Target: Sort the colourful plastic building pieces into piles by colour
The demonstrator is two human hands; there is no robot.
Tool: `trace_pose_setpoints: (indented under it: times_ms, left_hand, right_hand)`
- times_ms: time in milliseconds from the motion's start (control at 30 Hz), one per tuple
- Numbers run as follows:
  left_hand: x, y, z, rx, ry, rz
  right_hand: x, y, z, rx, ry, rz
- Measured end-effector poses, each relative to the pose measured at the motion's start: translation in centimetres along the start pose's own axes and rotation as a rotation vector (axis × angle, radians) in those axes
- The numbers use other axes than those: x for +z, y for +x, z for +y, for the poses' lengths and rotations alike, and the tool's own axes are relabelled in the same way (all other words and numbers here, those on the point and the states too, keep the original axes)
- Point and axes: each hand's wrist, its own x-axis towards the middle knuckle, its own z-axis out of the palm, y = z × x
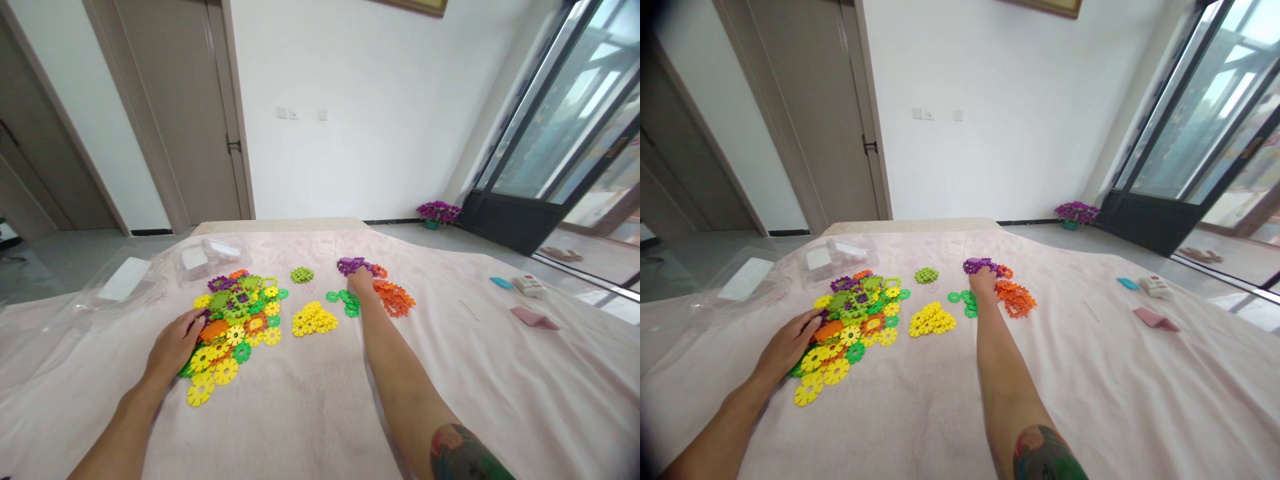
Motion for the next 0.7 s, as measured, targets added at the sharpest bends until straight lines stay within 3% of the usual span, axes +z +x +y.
trace_pose_setpoints:
  times_ms: [100, 233, 333, 533, 700]
  left_hand:
    - [0.0, 0.0, 0.0, 0.001, -0.002, -0.01]
    - [-0.1, 0.0, 0.1, 0.001, 0.005, -0.008]
    - [-0.1, 0.0, 0.1, -0.005, 0.01, -0.003]
    - [-0.2, 0.0, 0.3, -0.005, 0.001, -0.013]
    - [-0.4, -0.1, 0.5, -0.006, -0.003, -0.018]
  right_hand:
    - [0.7, 0.9, -0.6, 0.069, -0.045, -0.015]
    - [0.8, 1.7, -1.1, -0.006, -0.076, -0.053]
    - [-0.5, 2.3, -0.7, -0.076, -0.094, -0.063]
    - [-4.0, 4.2, 2.5, -0.032, -0.29, 0.083]
    - [-4.2, 4.7, 5.7, -0.009, -0.388, -0.027]
